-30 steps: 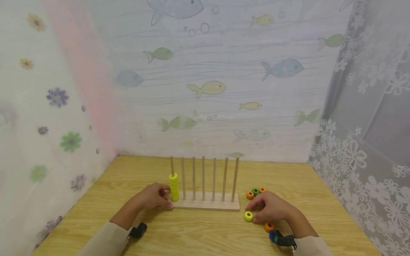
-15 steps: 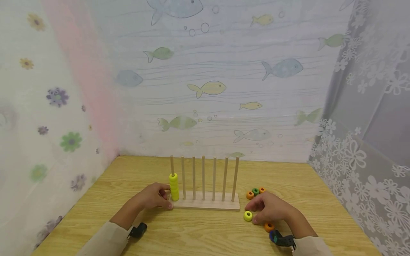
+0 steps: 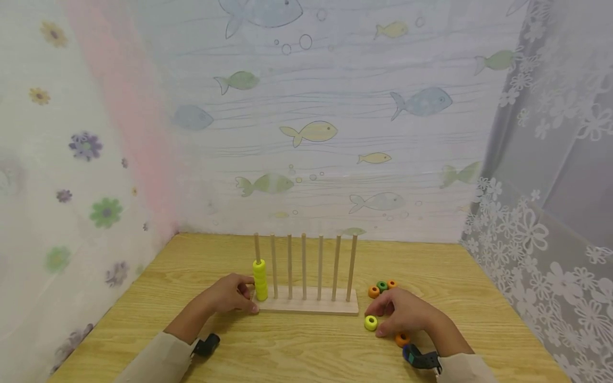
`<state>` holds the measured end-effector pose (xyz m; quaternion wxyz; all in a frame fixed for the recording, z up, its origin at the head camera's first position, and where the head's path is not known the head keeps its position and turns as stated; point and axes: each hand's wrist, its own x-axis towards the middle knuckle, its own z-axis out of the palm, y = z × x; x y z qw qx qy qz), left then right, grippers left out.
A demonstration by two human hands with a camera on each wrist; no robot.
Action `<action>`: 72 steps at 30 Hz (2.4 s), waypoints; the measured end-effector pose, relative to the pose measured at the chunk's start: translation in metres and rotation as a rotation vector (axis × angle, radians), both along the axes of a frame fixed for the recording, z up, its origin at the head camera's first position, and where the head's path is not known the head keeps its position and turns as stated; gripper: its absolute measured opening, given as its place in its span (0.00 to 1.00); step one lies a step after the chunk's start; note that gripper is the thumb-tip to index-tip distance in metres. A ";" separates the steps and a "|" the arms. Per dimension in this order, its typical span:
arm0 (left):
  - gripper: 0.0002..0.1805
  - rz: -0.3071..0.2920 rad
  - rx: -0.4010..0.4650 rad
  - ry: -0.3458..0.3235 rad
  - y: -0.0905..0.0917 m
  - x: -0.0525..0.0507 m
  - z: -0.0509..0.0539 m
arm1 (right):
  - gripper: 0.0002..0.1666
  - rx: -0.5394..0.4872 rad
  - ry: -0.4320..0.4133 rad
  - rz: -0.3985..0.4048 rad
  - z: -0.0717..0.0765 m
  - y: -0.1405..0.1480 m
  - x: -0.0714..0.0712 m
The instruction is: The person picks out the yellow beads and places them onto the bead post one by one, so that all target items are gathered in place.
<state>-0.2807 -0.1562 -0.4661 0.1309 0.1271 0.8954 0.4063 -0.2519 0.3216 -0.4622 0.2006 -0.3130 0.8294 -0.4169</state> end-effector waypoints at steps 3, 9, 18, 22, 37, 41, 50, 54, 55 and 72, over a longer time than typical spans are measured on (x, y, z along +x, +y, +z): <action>0.43 -0.001 0.003 -0.003 -0.001 0.000 0.000 | 0.18 0.004 0.035 0.001 -0.001 0.000 0.000; 0.43 -0.002 -0.011 -0.003 -0.001 -0.003 -0.002 | 0.16 0.029 0.074 -0.021 0.000 -0.001 0.002; 0.43 -0.010 -0.007 -0.001 -0.001 -0.002 -0.004 | 0.16 0.079 0.089 -0.065 0.005 -0.003 0.001; 0.42 -0.013 -0.013 0.005 -0.002 -0.004 -0.003 | 0.16 0.076 0.096 -0.075 0.006 -0.005 -0.001; 0.43 -0.006 -0.012 0.007 -0.001 -0.003 -0.002 | 0.17 0.097 0.153 -0.111 0.016 -0.007 0.000; 0.42 -0.002 -0.019 0.004 0.000 -0.002 -0.001 | 0.17 0.104 0.180 -0.115 0.020 -0.007 0.000; 0.41 0.002 -0.015 0.005 0.000 -0.001 0.001 | 0.16 0.098 0.243 -0.122 0.025 -0.007 -0.002; 0.42 0.008 -0.006 -0.001 0.000 -0.001 0.001 | 0.15 0.095 0.256 -0.136 0.029 -0.010 -0.002; 0.42 0.007 -0.005 -0.001 0.000 -0.001 0.001 | 0.15 0.096 0.258 -0.142 0.030 -0.011 -0.002; 0.40 0.009 -0.025 0.014 0.002 0.001 0.002 | 0.17 0.140 0.330 -0.166 0.047 -0.023 -0.004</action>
